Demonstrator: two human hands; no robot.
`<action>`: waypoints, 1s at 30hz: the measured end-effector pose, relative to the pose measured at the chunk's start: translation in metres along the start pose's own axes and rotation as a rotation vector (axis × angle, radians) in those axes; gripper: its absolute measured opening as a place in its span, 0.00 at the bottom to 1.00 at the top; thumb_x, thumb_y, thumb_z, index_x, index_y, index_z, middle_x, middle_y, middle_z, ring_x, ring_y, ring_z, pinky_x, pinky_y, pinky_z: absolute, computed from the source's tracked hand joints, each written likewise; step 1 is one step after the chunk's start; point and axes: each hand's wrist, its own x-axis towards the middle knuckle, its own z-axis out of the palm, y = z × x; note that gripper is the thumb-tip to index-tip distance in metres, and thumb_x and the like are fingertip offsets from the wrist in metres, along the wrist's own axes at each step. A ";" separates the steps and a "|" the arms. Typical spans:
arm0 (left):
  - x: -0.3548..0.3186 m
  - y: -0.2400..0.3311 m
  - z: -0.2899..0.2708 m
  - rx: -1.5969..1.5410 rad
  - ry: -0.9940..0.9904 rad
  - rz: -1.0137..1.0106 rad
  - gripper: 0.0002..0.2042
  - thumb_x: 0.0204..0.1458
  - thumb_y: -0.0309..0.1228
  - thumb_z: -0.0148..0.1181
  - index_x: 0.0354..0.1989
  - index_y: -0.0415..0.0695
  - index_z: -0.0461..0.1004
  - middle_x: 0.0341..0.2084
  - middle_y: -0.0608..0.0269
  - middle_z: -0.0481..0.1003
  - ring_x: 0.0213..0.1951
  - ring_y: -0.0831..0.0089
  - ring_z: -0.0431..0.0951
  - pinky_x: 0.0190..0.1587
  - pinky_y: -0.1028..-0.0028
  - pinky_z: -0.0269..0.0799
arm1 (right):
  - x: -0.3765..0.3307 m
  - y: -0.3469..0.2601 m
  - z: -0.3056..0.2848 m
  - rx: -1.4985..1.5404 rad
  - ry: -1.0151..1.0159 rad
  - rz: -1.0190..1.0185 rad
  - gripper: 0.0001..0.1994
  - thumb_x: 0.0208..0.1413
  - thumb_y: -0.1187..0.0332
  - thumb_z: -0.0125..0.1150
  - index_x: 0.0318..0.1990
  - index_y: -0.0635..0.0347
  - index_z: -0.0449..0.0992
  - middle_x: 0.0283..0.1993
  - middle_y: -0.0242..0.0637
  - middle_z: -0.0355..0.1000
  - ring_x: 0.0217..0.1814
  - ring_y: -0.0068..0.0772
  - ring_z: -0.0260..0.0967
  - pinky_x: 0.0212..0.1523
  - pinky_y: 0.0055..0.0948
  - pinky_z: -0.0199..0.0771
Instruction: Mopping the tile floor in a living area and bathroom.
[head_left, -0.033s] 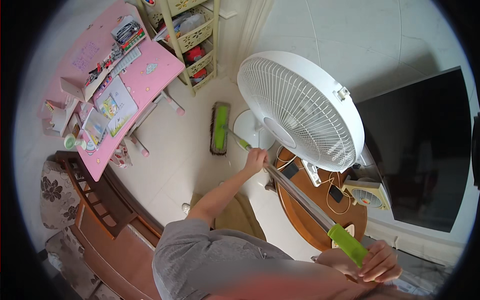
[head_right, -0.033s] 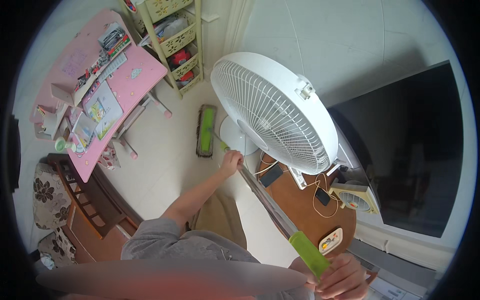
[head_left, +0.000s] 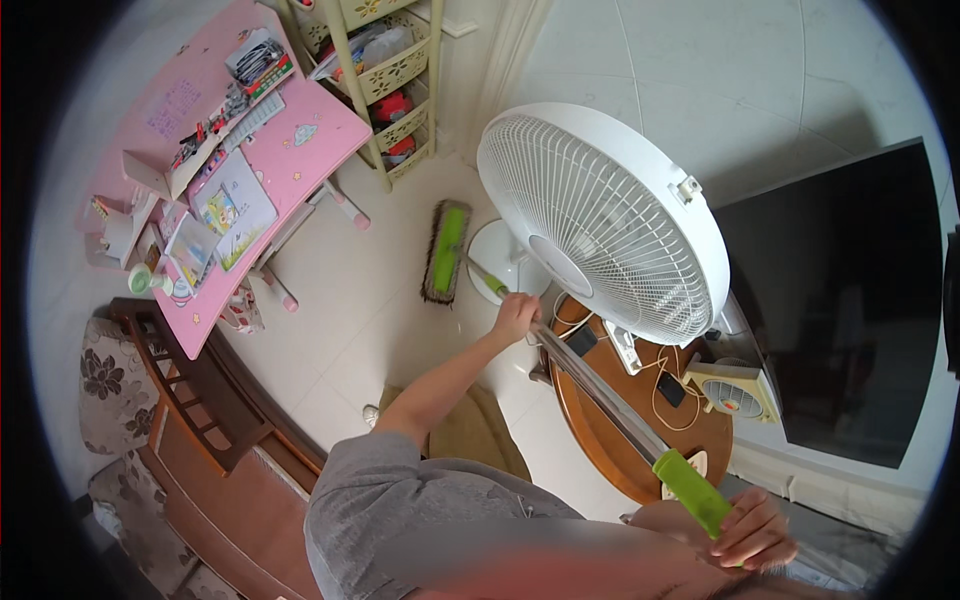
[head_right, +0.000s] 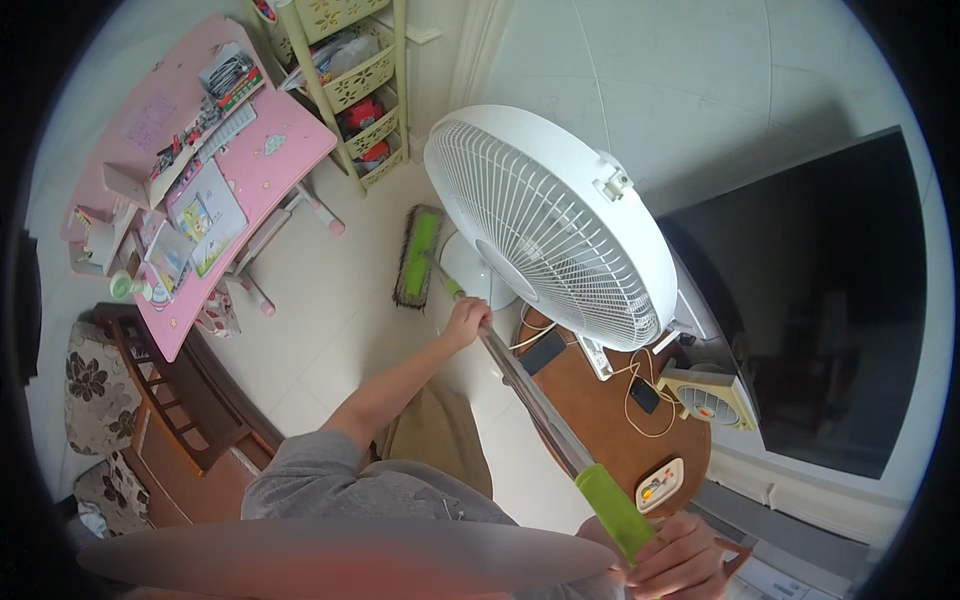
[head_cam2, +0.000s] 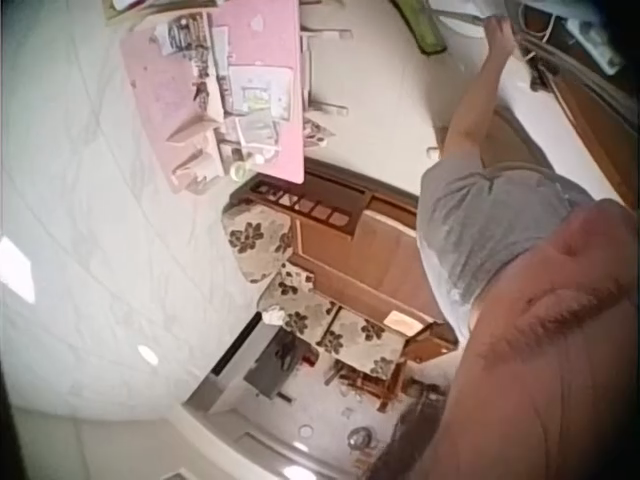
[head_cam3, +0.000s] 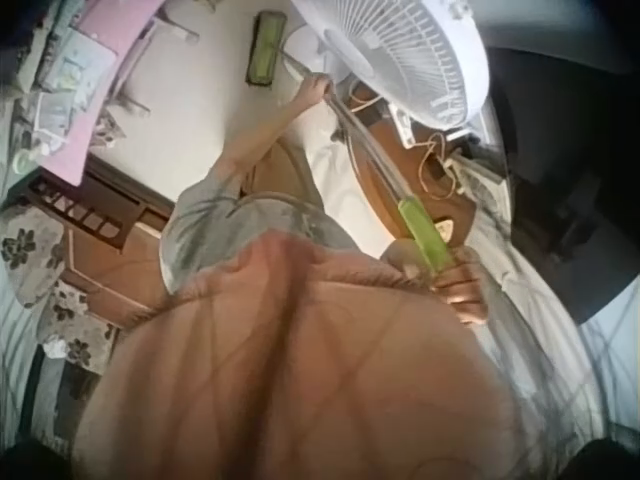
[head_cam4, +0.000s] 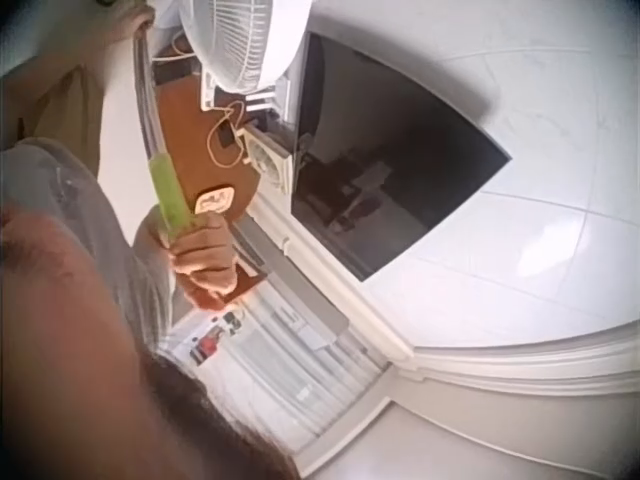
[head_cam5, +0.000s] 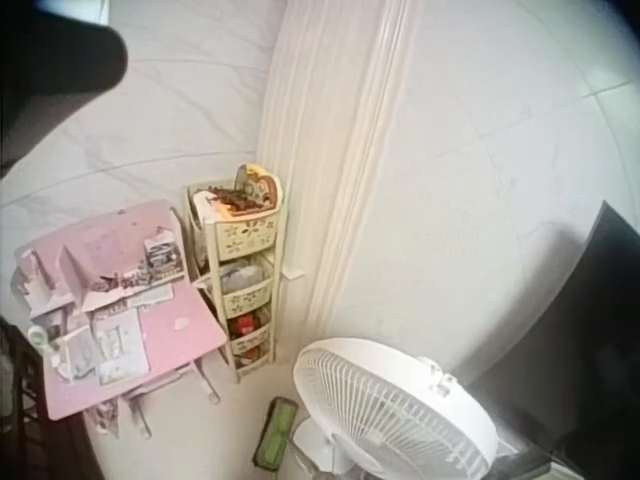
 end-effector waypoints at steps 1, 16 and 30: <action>0.012 -0.004 0.001 -0.001 0.011 0.002 0.21 0.51 0.38 0.40 0.12 0.38 0.69 0.12 0.54 0.68 0.20 0.57 0.69 0.28 0.65 0.64 | -0.007 -0.004 -0.002 -0.078 -0.062 0.000 0.14 0.56 0.62 0.47 0.20 0.53 0.61 0.12 0.27 0.66 0.13 0.18 0.65 0.16 0.16 0.59; 0.022 -0.097 -0.054 -0.008 0.007 0.016 0.18 0.48 0.36 0.40 0.16 0.38 0.71 0.17 0.52 0.71 0.24 0.57 0.71 0.31 0.66 0.66 | -0.033 0.087 0.081 -0.086 -0.243 0.136 0.15 0.53 0.61 0.54 0.18 0.55 0.64 0.11 0.27 0.66 0.10 0.23 0.65 0.12 0.18 0.57; -0.254 -0.026 -0.148 -0.337 0.631 -0.145 0.15 0.49 0.32 0.41 0.15 0.37 0.66 0.12 0.57 0.66 0.18 0.67 0.66 0.22 0.70 0.61 | -0.006 0.032 0.199 0.805 -0.935 0.109 0.10 0.51 0.68 0.55 0.23 0.64 0.68 0.15 0.38 0.68 0.15 0.29 0.68 0.13 0.17 0.52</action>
